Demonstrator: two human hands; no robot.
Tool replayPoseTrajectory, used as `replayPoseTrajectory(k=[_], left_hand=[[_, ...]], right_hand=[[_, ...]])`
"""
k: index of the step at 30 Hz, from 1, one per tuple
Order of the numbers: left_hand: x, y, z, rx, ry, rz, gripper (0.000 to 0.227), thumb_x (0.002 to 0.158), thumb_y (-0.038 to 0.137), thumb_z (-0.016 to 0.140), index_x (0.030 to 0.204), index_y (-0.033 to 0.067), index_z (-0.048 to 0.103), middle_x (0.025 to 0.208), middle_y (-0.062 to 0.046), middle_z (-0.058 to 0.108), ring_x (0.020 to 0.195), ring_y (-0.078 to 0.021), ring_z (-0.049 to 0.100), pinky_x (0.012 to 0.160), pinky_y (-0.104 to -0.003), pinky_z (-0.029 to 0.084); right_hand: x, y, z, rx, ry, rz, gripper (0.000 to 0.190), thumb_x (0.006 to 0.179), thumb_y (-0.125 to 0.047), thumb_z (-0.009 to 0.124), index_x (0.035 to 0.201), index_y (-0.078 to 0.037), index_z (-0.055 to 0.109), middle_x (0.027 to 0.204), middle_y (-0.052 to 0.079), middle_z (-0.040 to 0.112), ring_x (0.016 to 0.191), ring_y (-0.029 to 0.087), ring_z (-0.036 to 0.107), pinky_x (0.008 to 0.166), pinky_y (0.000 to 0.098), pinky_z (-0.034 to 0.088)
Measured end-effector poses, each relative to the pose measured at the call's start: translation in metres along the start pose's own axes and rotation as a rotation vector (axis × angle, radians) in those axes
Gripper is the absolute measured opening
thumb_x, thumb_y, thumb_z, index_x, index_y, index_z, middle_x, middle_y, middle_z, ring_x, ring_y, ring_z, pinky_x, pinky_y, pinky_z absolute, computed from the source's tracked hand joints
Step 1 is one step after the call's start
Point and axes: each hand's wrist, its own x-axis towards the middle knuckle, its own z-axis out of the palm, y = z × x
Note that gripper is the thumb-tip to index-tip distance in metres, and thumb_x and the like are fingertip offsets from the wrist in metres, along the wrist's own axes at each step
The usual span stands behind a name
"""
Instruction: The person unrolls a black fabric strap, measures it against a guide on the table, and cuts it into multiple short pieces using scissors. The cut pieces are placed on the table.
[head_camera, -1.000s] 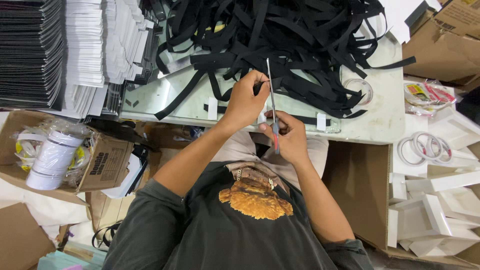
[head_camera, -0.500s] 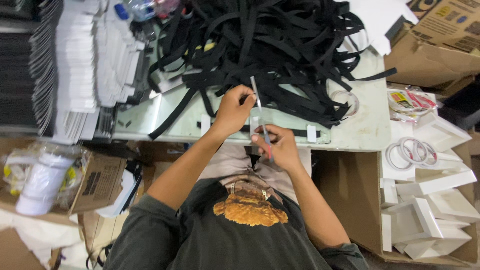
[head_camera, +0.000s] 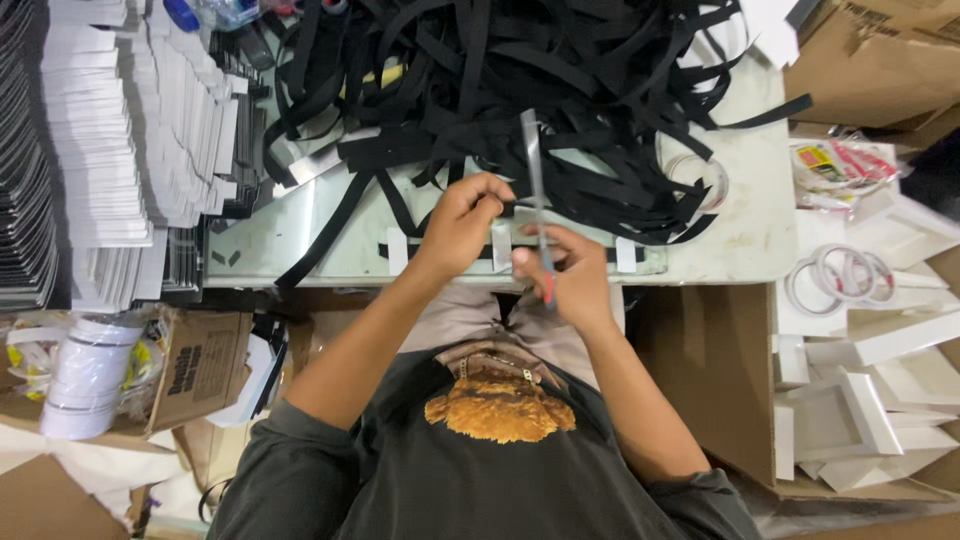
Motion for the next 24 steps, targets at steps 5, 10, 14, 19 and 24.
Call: replayPoseTrajectory(k=[5, 10, 14, 19, 24], left_hand=[[-0.032, 0.028, 0.02, 0.085, -0.174, 0.03, 0.028, 0.084, 0.001, 0.054, 0.105, 0.0092, 0.072, 0.081, -0.011, 0.064, 0.079, -0.0248, 0.062, 0.074, -0.037, 0.052], [-0.038, 0.008, 0.033, 0.072, -0.235, 0.072, 0.029, 0.088, 0.005, 0.069, 0.116, 0.0059, 0.066, 0.078, -0.007, 0.068, 0.067, -0.0132, 0.058, 0.058, -0.027, 0.047], [-0.044, 0.018, 0.04, 0.224, -0.225, 0.083, 0.016, 0.089, 0.01, 0.072, 0.103, 0.0045, 0.074, 0.078, -0.01, 0.072, 0.072, -0.0186, 0.066, 0.067, -0.033, 0.053], [-0.049, 0.014, 0.058, 0.322, -0.172, 0.093, 0.01, 0.089, 0.015, 0.074, 0.098, 0.0122, 0.076, 0.074, -0.003, 0.071, 0.072, -0.0164, 0.068, 0.068, -0.032, 0.054], [-0.035, 0.012, 0.099, 0.365, -0.241, 0.215, 0.007, 0.09, 0.012, 0.073, 0.095, 0.0089, 0.076, 0.079, -0.008, 0.07, 0.081, -0.0267, 0.071, 0.075, -0.035, 0.055]], right_hand=[[-0.006, -0.002, -0.011, 0.081, 0.136, -0.087, 0.038, 0.085, -0.007, 0.084, 0.119, -0.005, 0.07, 0.073, 0.012, 0.072, 0.048, 0.007, 0.058, 0.045, 0.0192, 0.046], [-0.013, -0.004, -0.031, 0.046, 0.196, -0.173, 0.043, 0.079, -0.004, 0.089, 0.116, -0.005, 0.068, 0.075, 0.012, 0.073, 0.057, 0.006, 0.057, 0.053, 0.0181, 0.046], [-0.023, -0.004, -0.053, -0.001, 0.274, -0.21, 0.043, 0.08, -0.003, 0.087, 0.117, -0.005, 0.066, 0.074, 0.009, 0.07, 0.058, 0.006, 0.057, 0.054, 0.0173, 0.044], [-0.049, 0.007, -0.103, -0.163, 0.512, -0.291, 0.032, 0.088, -0.008, 0.084, 0.116, -0.006, 0.07, 0.063, 0.007, 0.064, 0.055, 0.01, 0.057, 0.052, 0.0203, 0.041], [-0.071, 0.013, -0.163, -0.275, 0.689, -0.35, 0.04, 0.096, -0.019, 0.089, 0.125, -0.006, 0.065, 0.08, 0.012, 0.067, 0.07, 0.016, 0.061, 0.065, 0.0276, 0.046]])
